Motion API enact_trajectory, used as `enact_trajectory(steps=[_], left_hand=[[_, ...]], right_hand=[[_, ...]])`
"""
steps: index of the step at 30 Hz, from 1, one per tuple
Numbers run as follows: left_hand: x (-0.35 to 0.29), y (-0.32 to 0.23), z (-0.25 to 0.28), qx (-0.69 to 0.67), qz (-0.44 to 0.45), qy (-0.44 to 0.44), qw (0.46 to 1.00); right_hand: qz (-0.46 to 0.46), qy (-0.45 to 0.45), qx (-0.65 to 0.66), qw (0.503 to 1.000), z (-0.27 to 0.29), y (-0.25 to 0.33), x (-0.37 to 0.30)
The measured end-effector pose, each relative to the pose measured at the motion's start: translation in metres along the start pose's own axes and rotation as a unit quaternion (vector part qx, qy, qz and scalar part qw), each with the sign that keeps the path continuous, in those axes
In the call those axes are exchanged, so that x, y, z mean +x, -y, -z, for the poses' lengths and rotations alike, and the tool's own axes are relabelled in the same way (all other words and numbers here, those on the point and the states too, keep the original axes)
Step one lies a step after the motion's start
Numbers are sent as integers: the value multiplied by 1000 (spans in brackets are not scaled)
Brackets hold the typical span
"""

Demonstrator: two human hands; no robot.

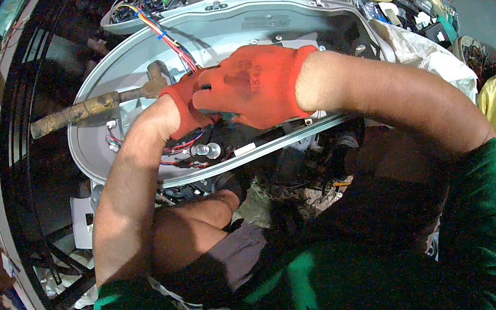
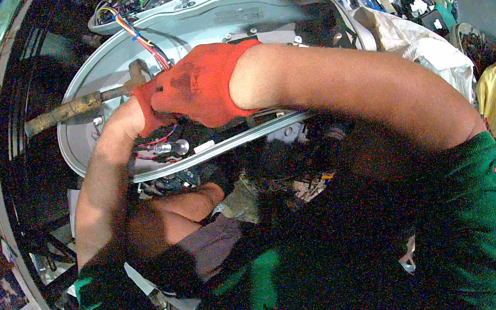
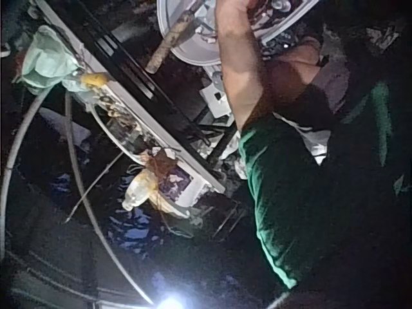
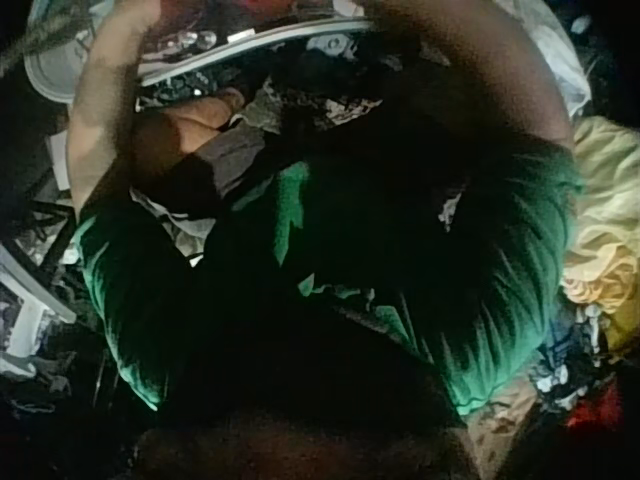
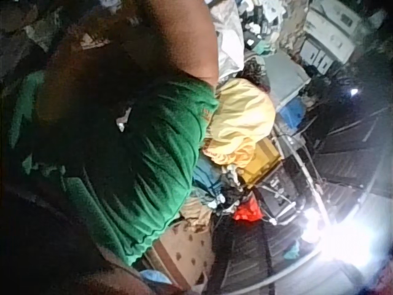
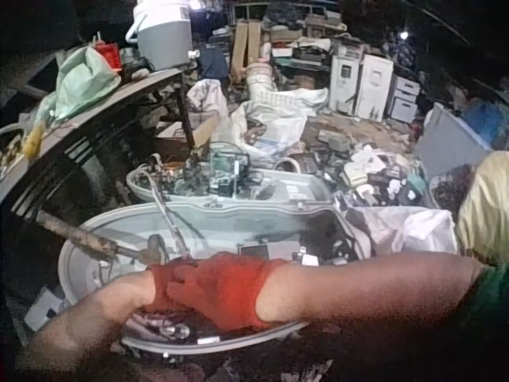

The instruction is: The person uses a screwdriver and pliers to manipulate wires and internal electrical components inside a white electronic housing.

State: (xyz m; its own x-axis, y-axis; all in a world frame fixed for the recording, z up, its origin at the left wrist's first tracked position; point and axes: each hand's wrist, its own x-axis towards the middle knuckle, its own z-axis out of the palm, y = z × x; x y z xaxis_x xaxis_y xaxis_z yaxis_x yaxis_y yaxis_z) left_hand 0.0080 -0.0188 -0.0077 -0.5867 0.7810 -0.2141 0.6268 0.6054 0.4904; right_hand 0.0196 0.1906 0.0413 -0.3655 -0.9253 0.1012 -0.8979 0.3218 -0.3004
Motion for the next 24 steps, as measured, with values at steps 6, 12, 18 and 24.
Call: enact_trajectory(steps=[6,12,18,24], left_hand=[[-2,21,-19,24,-2,-54,998],[2,8,0,-80,18,2,997],[3,15,-13,-5,-7,-65,998],[8,1,-5,-113,15,-23,993]], right_hand=[[-68,69,-15,995,7,10,3],[-5,-8,0,1000,-2,2,-4],[-51,22,-28,998,-2,4,0],[-61,9,-17,998,8,8,-5]])
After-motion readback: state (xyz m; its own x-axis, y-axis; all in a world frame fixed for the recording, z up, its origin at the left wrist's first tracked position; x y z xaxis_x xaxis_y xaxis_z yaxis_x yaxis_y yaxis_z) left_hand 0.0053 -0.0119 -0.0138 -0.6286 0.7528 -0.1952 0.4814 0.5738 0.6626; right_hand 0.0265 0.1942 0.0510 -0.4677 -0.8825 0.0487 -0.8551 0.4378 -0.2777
